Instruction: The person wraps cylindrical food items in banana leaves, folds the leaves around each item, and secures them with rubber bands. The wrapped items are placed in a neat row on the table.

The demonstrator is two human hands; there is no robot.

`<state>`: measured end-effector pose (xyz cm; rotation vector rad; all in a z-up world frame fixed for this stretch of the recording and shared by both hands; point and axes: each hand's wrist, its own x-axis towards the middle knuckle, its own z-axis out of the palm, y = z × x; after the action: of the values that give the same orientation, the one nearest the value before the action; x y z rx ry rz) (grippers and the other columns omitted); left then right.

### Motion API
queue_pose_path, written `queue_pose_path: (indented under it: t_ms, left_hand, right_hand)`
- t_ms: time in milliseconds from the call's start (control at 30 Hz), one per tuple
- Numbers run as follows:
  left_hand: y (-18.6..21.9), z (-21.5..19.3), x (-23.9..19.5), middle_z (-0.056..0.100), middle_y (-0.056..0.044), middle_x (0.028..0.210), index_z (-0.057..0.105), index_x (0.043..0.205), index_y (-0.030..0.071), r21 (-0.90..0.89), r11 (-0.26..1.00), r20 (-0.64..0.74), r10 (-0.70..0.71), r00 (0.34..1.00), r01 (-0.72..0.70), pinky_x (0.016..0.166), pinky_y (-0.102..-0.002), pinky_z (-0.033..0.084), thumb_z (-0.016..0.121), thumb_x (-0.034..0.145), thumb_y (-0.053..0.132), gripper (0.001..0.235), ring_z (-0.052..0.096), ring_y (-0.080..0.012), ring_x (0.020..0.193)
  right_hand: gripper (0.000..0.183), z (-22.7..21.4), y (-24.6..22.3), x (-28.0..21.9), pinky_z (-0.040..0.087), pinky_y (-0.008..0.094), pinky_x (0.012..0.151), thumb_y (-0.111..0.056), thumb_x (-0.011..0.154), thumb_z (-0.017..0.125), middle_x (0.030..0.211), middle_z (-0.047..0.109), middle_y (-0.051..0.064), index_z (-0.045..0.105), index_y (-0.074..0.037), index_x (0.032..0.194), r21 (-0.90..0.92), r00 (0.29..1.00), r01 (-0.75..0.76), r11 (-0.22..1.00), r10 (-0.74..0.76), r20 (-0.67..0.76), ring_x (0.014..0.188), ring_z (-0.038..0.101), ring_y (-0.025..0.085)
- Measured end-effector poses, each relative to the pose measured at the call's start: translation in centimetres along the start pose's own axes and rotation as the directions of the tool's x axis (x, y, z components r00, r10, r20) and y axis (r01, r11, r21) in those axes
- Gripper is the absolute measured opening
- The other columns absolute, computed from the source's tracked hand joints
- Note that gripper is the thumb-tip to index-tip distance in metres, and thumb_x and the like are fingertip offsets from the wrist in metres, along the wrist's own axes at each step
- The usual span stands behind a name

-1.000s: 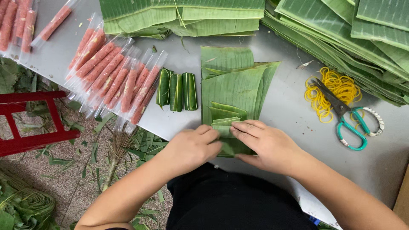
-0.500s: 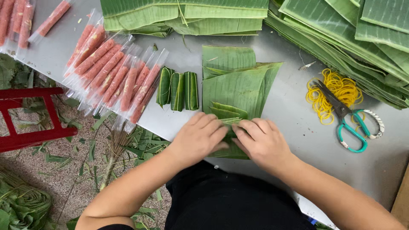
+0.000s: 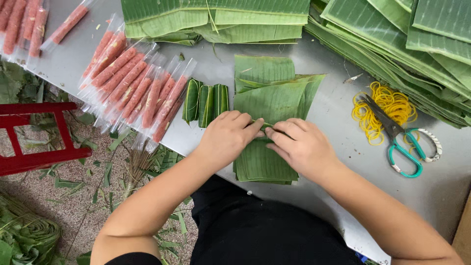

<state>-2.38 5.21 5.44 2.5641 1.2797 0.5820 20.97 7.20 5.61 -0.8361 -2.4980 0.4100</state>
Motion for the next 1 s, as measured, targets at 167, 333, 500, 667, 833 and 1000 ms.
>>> queue_pose_path:
  t_ms: [167, 333, 500, 667, 833, 1000]
  left_hand:
    - [-0.2, 0.3, 0.4, 0.069, -0.01, 0.108, 0.068, 0.11, 0.006, -0.081, 0.997, -0.004, 0.017, 1.0, -0.018, 0.094, -0.04, 0.053, 0.073, 0.087, 0.025, 0.031, 0.066, -0.0292, 0.106]
    - [-1.3, 1.0, 0.8, 0.068, -0.009, 0.121, 0.064, 0.127, 0.004, -0.091, 0.992, 0.024, -0.085, 0.996, 0.086, 0.098, -0.038, 0.053, 0.072, 0.096, 0.025, 0.038, 0.065, -0.0272, 0.113]
    - [-1.5, 1.7, 1.8, 0.065, -0.015, 0.119, 0.06, 0.131, -0.006, 0.09, 0.993, -0.06, -0.066, 0.996, 0.071, 0.098, -0.039, 0.05, 0.071, 0.087, 0.024, 0.055, 0.062, -0.0304, 0.113]
    - [-0.7, 0.7, 2.6, 0.065, -0.013, 0.116, 0.063, 0.129, 0.003, -0.073, 0.974, -0.029, -0.218, 0.975, 0.216, 0.1, -0.038, 0.049, 0.076, 0.089, 0.017, 0.045, 0.062, -0.0309, 0.112]
    - [1.6, -0.9, 0.6, 0.067, -0.004, 0.114, 0.063, 0.122, 0.011, -0.79, 0.45, 0.106, -0.569, 0.815, 0.417, 0.092, -0.03, 0.055, 0.087, 0.082, 0.013, 0.046, 0.065, -0.0153, 0.106]
    - [3.9, 0.0, -0.6, 0.067, -0.003, 0.121, 0.068, 0.126, 0.004, -0.97, -0.108, 0.244, -0.352, 0.904, 0.22, 0.103, -0.032, 0.054, 0.086, 0.088, 0.011, 0.042, 0.065, -0.0138, 0.113]
  right_hand:
    - [0.035, -0.2, -0.3, 1.1, 0.052, 0.04, 0.085, -0.023, 0.084, 0.078, 0.105, 0.069, 0.008, 0.073, -0.005, 0.114, -0.075, 0.986, -0.15, 0.986, 0.155, 0.059, 0.098, 0.064, 0.029]
    - [0.028, -0.4, 0.7, 1.7, 0.049, 0.038, 0.087, -0.019, 0.089, 0.075, 0.114, 0.073, 0.004, 0.073, -0.008, 0.114, -0.141, 0.997, -0.074, 0.987, 0.072, -0.016, 0.107, 0.065, 0.023]
    - [0.036, 0.5, 0.8, 2.3, 0.048, 0.037, 0.091, -0.017, 0.088, 0.074, 0.126, 0.073, 0.008, 0.071, -0.005, 0.122, -0.305, 0.999, -0.042, 0.952, 0.03, -0.043, 0.116, 0.065, 0.021]
    - [0.04, 0.8, 1.5, 3.0, 0.048, 0.043, 0.092, -0.019, 0.087, 0.077, 0.12, 0.069, 0.013, 0.07, -0.004, 0.123, -0.088, 0.978, -0.21, 0.974, 0.211, -0.005, 0.11, 0.064, 0.033]
    - [0.055, -0.8, 0.5, -0.1, 0.053, 0.037, 0.094, -0.022, 0.1, 0.066, 0.121, 0.07, 0.008, 0.053, -0.011, 0.152, 0.568, 0.838, -0.531, 0.629, 0.492, 0.238, 0.105, 0.064, 0.022]
    - [0.058, -0.4, -0.8, -1.4, 0.048, 0.034, 0.108, -0.023, 0.101, 0.058, 0.144, 0.06, 0.008, 0.044, -0.006, 0.154, 0.862, 0.788, -0.466, -0.199, 0.35, 0.507, 0.13, 0.059, 0.016]
